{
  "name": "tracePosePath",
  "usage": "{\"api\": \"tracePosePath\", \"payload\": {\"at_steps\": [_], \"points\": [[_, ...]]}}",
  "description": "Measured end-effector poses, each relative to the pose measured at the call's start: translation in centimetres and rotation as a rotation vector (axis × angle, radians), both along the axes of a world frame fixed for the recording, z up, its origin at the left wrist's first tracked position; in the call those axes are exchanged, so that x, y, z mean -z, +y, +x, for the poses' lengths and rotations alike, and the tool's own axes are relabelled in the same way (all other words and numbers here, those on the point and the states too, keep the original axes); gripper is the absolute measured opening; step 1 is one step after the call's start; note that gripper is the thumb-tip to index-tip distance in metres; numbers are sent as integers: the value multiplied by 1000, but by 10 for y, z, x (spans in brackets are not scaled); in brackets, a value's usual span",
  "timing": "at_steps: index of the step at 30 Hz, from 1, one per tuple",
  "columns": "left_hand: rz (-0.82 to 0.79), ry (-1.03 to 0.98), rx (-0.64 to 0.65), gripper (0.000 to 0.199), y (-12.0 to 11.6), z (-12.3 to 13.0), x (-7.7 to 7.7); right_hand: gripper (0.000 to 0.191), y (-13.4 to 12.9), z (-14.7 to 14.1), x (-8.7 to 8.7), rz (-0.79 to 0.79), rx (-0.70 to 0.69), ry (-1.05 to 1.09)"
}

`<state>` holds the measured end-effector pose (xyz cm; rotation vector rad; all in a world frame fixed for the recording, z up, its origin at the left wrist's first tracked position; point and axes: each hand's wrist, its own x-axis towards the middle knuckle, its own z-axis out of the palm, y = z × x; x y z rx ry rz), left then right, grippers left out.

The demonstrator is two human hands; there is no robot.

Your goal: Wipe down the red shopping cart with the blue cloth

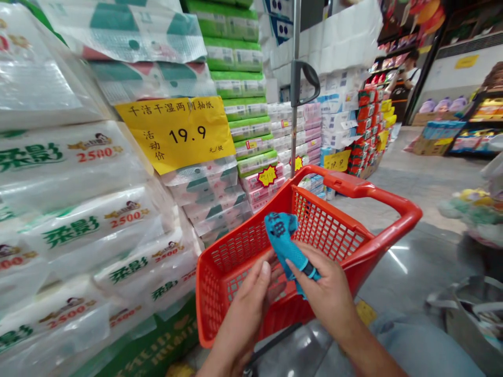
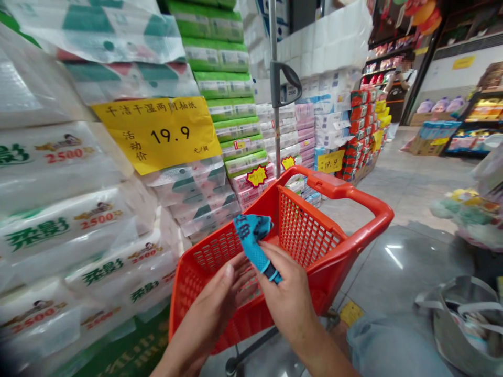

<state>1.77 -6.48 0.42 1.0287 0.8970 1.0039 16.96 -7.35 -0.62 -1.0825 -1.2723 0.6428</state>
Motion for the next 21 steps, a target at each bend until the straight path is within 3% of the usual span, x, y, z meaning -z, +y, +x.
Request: {"api": "tracePosePath", "payload": {"at_steps": [4, 9, 12, 15, 16, 19, 21], "points": [[-126, -310, -38, 57, -4, 25, 3, 37, -10, -22, 17, -179, -94, 249], [-114, -362, -241, 56, 3, 38, -3, 50, -9, -32, 33, -340, -132, 614], [-102, -245, -327, 52, 7, 41, -6, 47, -3, -27, 36, -318, -52, 464], [-54, -126, -399, 53, 10, 42, -9, 47, -3, -21, 38, -64, 207, 149], [-42, -100, -407, 55, 11, 42, -9, 50, -4, -20, 38, 25, 233, 32], [-59, -48, -352, 60, 9, 42, -11, 58, -7, -17, 37, 139, 102, -209], [-61, -35, -273, 61, 6, 43, -12, 58, -6, -13, 34, 101, 19, -185]]}}
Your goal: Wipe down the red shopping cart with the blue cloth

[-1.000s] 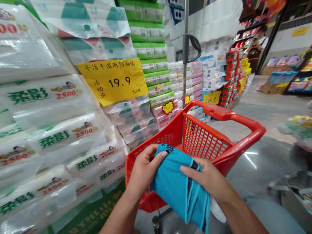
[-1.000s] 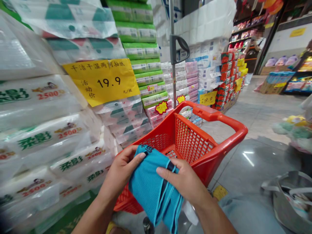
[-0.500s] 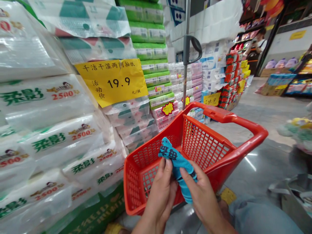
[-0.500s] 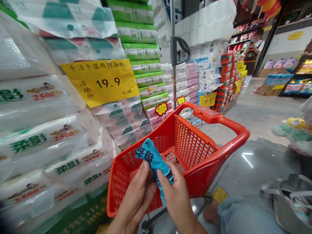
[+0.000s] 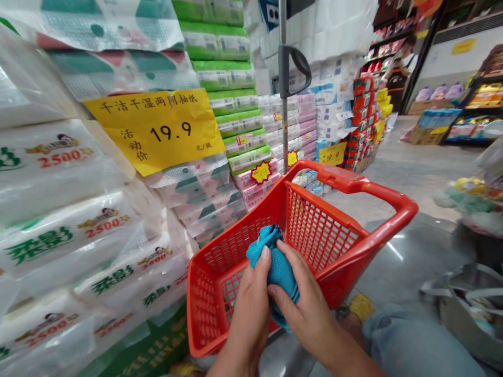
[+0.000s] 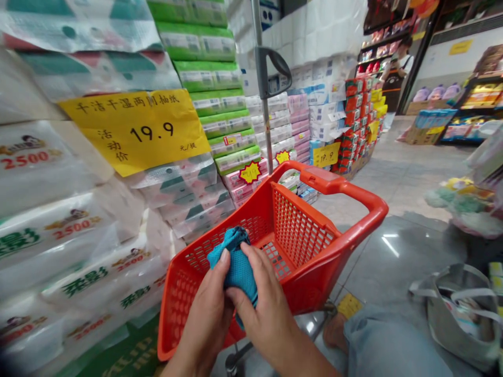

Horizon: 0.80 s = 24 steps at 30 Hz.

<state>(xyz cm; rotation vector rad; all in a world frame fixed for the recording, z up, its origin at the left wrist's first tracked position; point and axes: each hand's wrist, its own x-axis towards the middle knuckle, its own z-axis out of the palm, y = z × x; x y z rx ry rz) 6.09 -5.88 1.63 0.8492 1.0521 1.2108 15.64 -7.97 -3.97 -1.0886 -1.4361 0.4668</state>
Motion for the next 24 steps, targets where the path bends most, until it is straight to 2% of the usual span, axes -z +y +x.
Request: {"api": "tracePosePath", "payload": {"at_steps": [4, 9, 11, 14, 16, 18, 19, 22, 24], "points": [[107, 19, 127, 62, -4, 4, 0, 53, 3, 11, -10, -203, -99, 304], [114, 43, 146, 71, -4, 9, 2, 56, 0, 20, -18, -403, -407, 715], [125, 28, 155, 70, -3, 11, 3, 53, 0, 19, -20, -457, -491, 833], [87, -26, 146, 66, -2, 14, 2, 49, 0, 16, -24, -490, -492, 847], [48, -26, 129, 63, 2, 14, 1, 47, 1, 15, -25, -480, -444, 730], [26, 8, 103, 64, 12, 12, 0, 40, 6, 23, -26, -383, -334, 493], [24, 35, 81, 65, 19, 10, -1, 36, 9, 31, -27, -286, -223, 345], [103, 202, 6, 61, 51, 5, -1, 23, 22, 78, -26, 98, 322, -75], [266, 384, 18, 48, 73, 8, -1, 21, 32, 120, -26, 253, 645, -268]]}}
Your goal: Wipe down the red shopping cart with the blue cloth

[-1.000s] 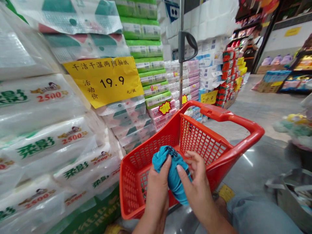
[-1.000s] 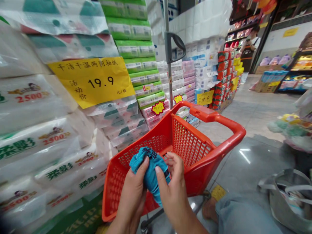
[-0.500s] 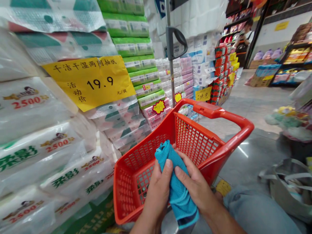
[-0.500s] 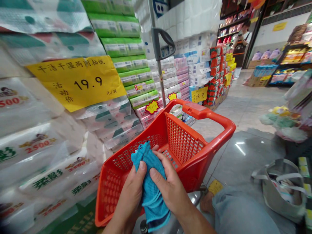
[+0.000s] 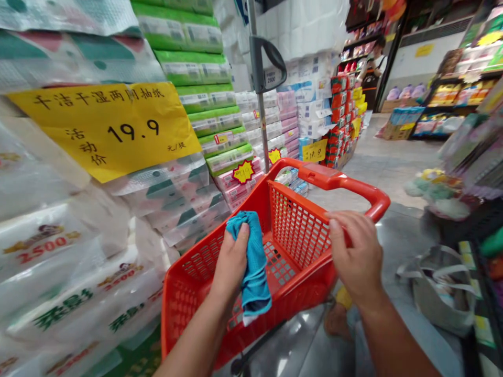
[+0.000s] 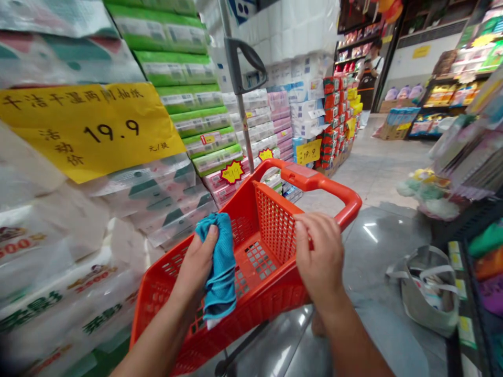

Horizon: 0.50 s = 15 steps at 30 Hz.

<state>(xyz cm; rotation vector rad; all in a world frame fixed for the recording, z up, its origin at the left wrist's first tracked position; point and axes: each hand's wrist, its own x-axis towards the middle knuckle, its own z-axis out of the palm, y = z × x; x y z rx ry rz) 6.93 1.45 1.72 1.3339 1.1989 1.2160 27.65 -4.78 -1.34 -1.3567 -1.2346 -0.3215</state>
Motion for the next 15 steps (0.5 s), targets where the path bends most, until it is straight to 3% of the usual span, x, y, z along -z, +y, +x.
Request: {"api": "tracePosePath", "payload": {"at_steps": [2, 5, 10, 15], "points": [[172, 162, 108, 35, 19, 13, 1, 24, 8, 38, 0, 0, 138, -147], [327, 343, 313, 29, 39, 47, 4, 30, 16, 72, 4, -47, 156, -266], [590, 752, 401, 33, 53, 109, 5, 27, 17, 77, 15, 46, 47, -353], [676, 1046, 423, 32, 52, 130, 2, 25, 13, 76, 18, 53, 2, -378]]}}
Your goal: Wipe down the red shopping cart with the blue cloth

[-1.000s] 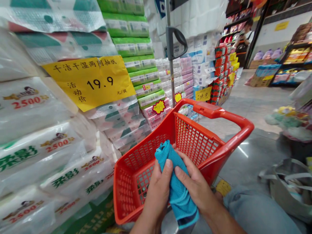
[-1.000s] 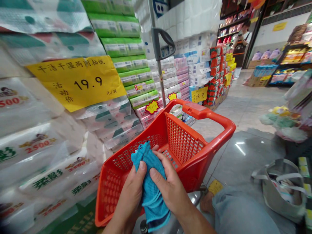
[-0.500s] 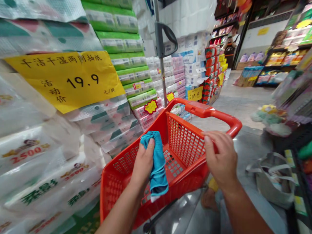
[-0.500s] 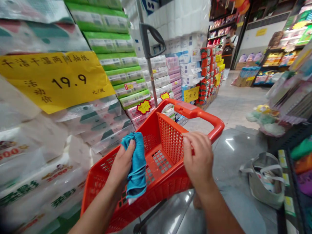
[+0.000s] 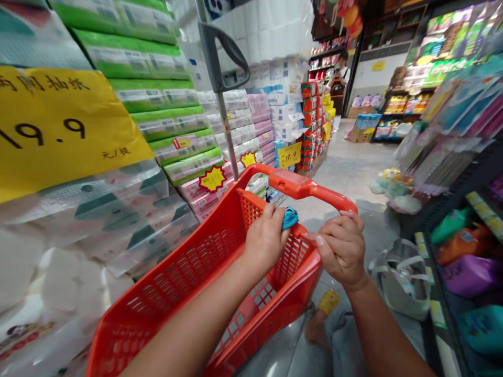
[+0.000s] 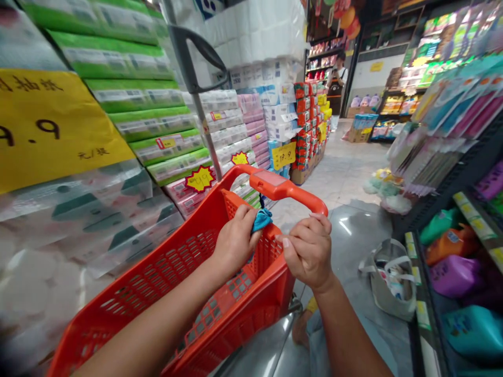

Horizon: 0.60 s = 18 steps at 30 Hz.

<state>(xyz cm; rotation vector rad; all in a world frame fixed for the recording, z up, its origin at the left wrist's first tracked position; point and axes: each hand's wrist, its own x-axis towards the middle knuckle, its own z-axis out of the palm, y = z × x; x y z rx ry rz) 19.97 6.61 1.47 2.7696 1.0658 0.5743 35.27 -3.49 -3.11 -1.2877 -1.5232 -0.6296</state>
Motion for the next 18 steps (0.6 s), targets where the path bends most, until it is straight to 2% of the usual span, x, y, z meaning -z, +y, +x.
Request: {"api": "tracePosePath", "payload": {"at_steps": [4, 8, 12, 13, 17, 18], "points": [[61, 83, 89, 37, 3, -1, -2, 27, 0, -1, 0, 1, -2, 61], [131, 110, 47, 41, 10, -3, -2, 28, 3, -3, 0, 36, -14, 94], [190, 97, 284, 45, 13, -9, 1, 27, 2, -3, 0, 43, -32, 115], [200, 89, 310, 46, 15, -11, 1, 28, 1, -4, 0, 43, -32, 123], [237, 85, 183, 45, 24, -13, 0, 30, 0, -6, 0, 48, -24, 149], [246, 100, 197, 45, 26, -13, -1, 30, -1, -6, 0, 47, -17, 152]]}}
